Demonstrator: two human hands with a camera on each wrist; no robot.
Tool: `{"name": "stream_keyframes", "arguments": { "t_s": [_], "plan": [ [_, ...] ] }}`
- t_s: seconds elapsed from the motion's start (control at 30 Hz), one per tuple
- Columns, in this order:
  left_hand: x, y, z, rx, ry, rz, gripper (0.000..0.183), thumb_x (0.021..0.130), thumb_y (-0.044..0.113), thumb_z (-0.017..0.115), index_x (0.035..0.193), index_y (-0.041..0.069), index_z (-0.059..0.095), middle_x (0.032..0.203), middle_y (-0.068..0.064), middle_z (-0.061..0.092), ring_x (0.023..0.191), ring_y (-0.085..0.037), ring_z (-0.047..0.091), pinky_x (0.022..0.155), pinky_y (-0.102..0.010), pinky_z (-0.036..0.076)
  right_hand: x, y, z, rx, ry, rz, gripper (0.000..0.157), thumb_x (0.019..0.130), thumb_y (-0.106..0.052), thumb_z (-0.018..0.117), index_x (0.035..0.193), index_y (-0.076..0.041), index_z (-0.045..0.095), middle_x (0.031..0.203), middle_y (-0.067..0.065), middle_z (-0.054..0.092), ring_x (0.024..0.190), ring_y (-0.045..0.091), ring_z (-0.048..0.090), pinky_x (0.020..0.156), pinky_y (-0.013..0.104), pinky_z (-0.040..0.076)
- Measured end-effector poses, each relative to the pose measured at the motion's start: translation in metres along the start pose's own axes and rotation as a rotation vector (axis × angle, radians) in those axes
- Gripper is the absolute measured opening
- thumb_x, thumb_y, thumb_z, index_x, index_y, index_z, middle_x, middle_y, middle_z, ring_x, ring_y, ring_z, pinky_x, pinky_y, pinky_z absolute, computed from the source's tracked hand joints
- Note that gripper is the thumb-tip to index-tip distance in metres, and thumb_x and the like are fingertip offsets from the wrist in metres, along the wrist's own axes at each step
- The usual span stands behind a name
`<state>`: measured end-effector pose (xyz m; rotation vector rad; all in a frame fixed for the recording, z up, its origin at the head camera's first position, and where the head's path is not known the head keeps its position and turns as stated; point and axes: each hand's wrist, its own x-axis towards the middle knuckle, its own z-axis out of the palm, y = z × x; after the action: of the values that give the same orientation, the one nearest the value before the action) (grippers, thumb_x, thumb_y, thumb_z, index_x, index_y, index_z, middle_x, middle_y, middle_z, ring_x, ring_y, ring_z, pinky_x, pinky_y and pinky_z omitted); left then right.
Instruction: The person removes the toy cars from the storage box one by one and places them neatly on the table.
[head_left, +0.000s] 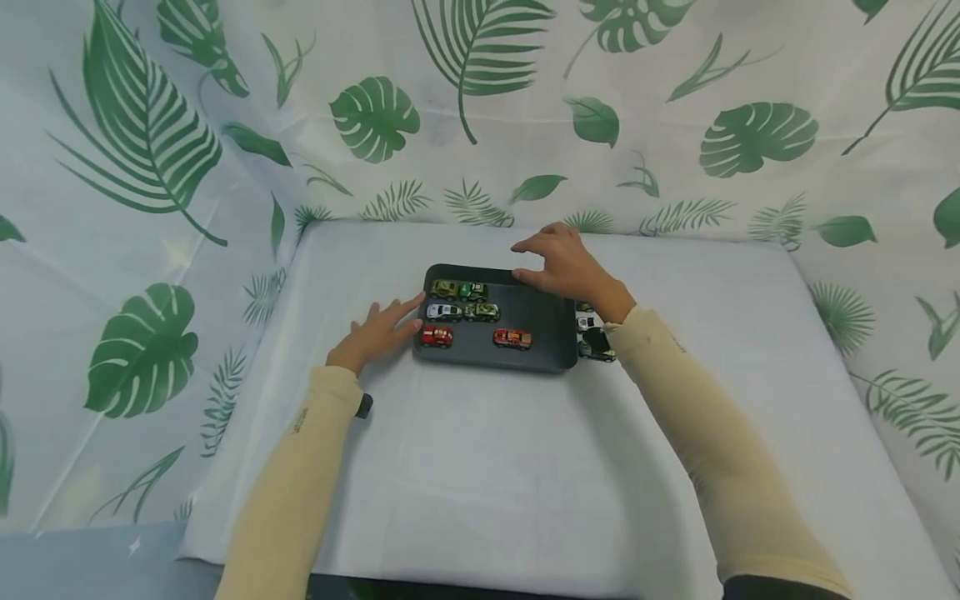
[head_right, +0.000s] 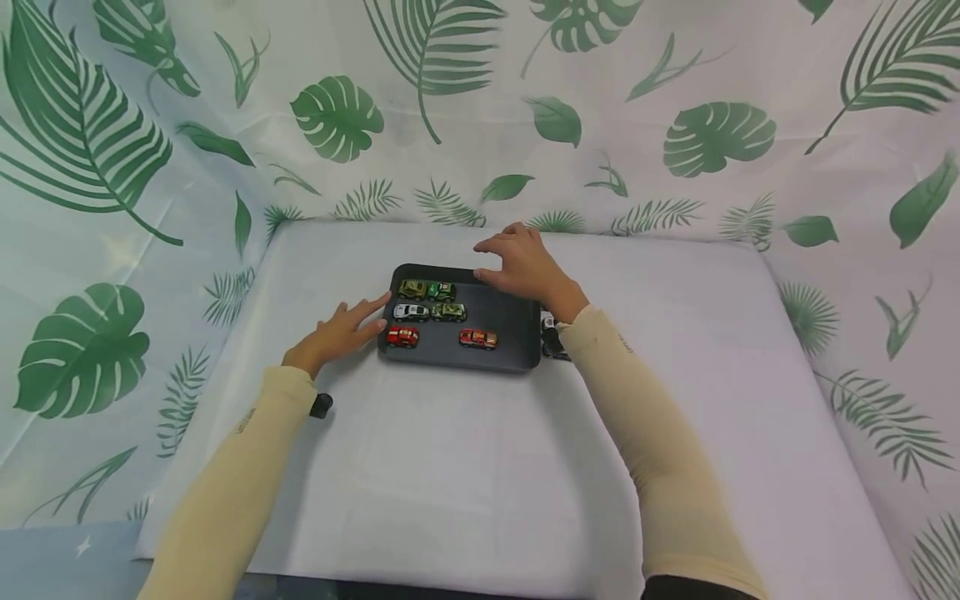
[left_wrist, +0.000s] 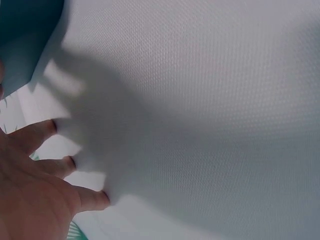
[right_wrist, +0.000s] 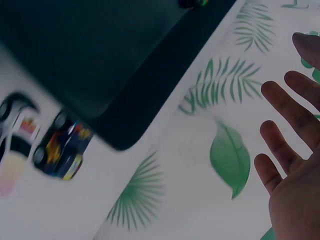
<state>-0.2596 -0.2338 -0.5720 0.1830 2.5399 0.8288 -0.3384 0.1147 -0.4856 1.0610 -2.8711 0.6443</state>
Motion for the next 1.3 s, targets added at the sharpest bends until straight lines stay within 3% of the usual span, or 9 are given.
{"name": "stream_keyframes", "arguments": {
  "t_s": [0.23,0.7,1.0,1.3],
  "plan": [
    [-0.004,-0.004,0.000,-0.002,-0.001,-0.010,0.067,0.114,0.055,0.043,0.173,0.034,0.021,0.177,-0.020,0.011,0.160,-0.051,-0.010,0.119,-0.079,-0.007,0.031,-0.025,0.023,0.063,-0.048,-0.032,0.043,0.100,-0.025,0.079,0.137,-0.003,0.073,0.137,0.017,0.071,0.131,0.043,0.051,0.109,0.064,0.033],
    [0.000,-0.007,-0.003,-0.002,0.001,-0.005,0.066,0.113,0.058,0.042,0.173,0.040,0.020,0.178,-0.017,0.010,0.161,-0.048,-0.010,0.120,-0.078,-0.007,0.072,-0.044,0.042,-0.025,-0.141,-0.064,0.042,0.102,-0.031,0.078,0.138,-0.009,0.074,0.138,0.011,0.071,0.135,0.041,0.050,0.111,0.064,0.033],
    [0.000,-0.008,-0.004,-0.038,-0.014,0.003,0.065,0.114,0.056,0.043,0.172,0.042,0.020,0.179,-0.013,0.008,0.160,-0.046,-0.014,0.119,-0.078,-0.009,0.087,-0.050,0.064,-0.048,-0.180,-0.061,0.041,0.100,-0.029,0.080,0.135,-0.008,0.076,0.134,0.010,0.073,0.130,0.042,0.052,0.106,0.062,0.037],
    [0.003,-0.009,-0.003,-0.039,-0.001,0.012,0.065,0.113,0.057,0.044,0.172,0.041,0.021,0.179,-0.013,0.010,0.161,-0.046,-0.012,0.120,-0.077,-0.008,0.091,-0.053,0.079,-0.055,-0.228,0.002,0.040,0.102,-0.028,0.078,0.136,-0.008,0.075,0.133,0.011,0.074,0.134,0.042,0.051,0.111,0.062,0.035]
  ]
}}
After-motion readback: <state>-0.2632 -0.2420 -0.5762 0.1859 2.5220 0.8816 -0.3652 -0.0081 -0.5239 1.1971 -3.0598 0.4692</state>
